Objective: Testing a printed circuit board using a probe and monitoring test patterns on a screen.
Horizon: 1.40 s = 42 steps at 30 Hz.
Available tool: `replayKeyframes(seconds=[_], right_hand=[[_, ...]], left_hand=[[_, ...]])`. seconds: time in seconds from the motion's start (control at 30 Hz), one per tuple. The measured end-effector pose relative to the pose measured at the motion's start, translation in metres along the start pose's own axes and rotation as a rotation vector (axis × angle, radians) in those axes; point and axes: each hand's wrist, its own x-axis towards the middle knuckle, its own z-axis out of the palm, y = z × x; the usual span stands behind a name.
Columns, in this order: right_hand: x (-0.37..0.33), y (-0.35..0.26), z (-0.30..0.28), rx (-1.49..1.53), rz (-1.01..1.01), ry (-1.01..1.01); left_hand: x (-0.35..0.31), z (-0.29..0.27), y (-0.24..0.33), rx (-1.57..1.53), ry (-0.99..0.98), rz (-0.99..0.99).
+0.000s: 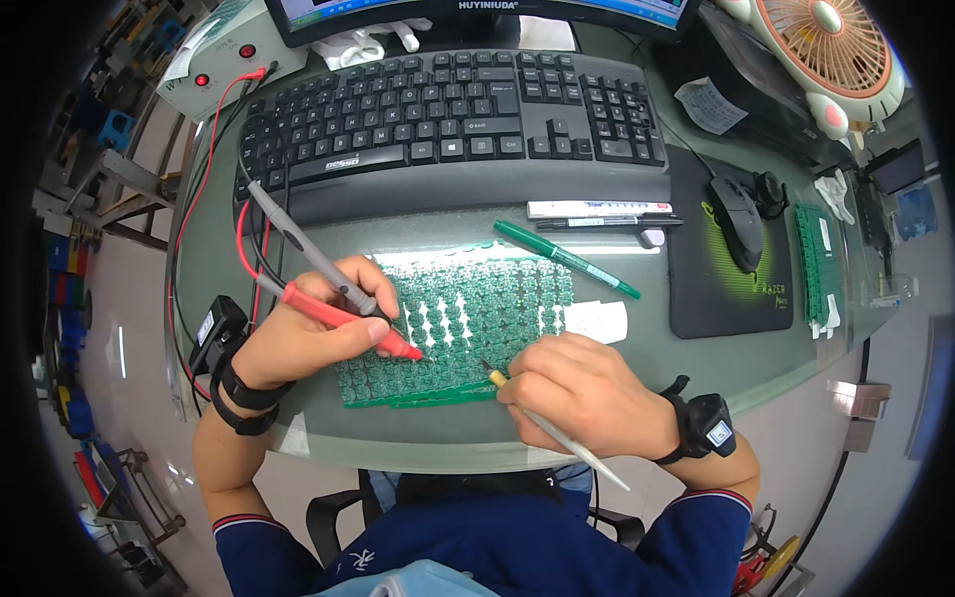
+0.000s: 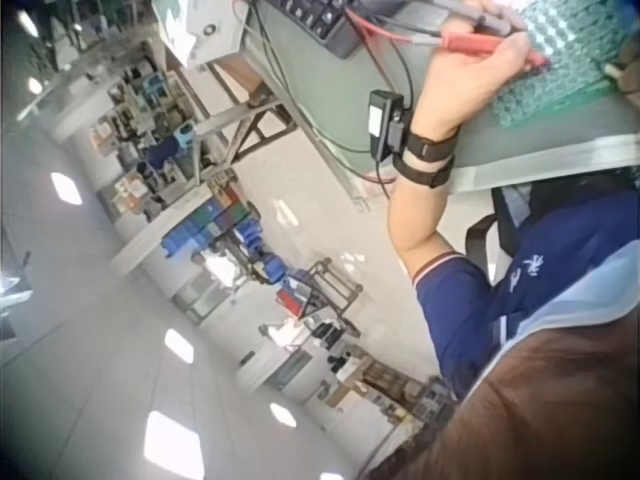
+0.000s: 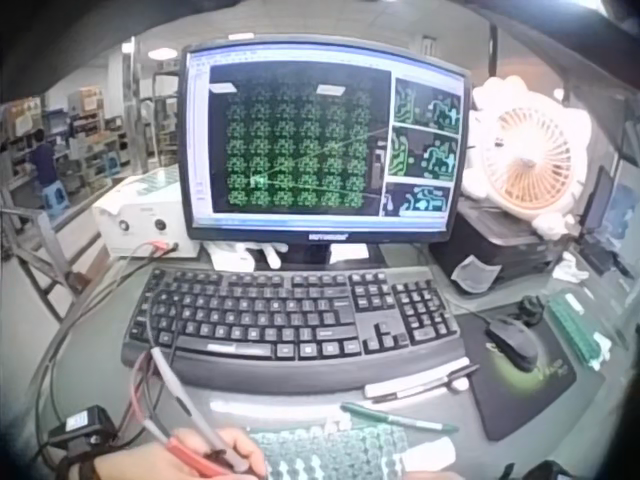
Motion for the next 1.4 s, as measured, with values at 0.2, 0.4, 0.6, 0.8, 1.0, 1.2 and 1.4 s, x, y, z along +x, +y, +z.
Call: replayKeyframes(seconds=[0.2,0.4,0.6,0.8,1.0,1.2,1.4], right_hand=[[0.0,0.0,0.0,0.002,-0.004,0.004],[0.0,0.001,0.001,-0.004,-0.031,0.025],[-0.001,-0.001,-0.011,0.124,0.045,0.014],[0.037,-0.01,-0.016,0.284,0.259,0.095],[0.098,-0.032,-0.007,0.416,0.377,0.069],[0.097,-0.02,0.005,0.332,0.304,0.193],[0.045,-0.001,-0.002,0.417,0.411,0.274]], left_hand=[[-0.001,0.002,-0.003,-0.026,0.0,-0.017],[-0.002,0.002,-0.006,-0.038,-0.015,-0.012],[-0.005,0.007,-0.003,0.018,-0.022,0.049],[0.0,0.009,0.004,0.22,-0.013,0.077],[0.001,0.01,0.013,0.389,-0.04,0.14],[0.003,0.006,-0.01,0.124,-0.015,0.112],[-0.003,0.001,-0.007,-0.01,-0.118,0.011]])
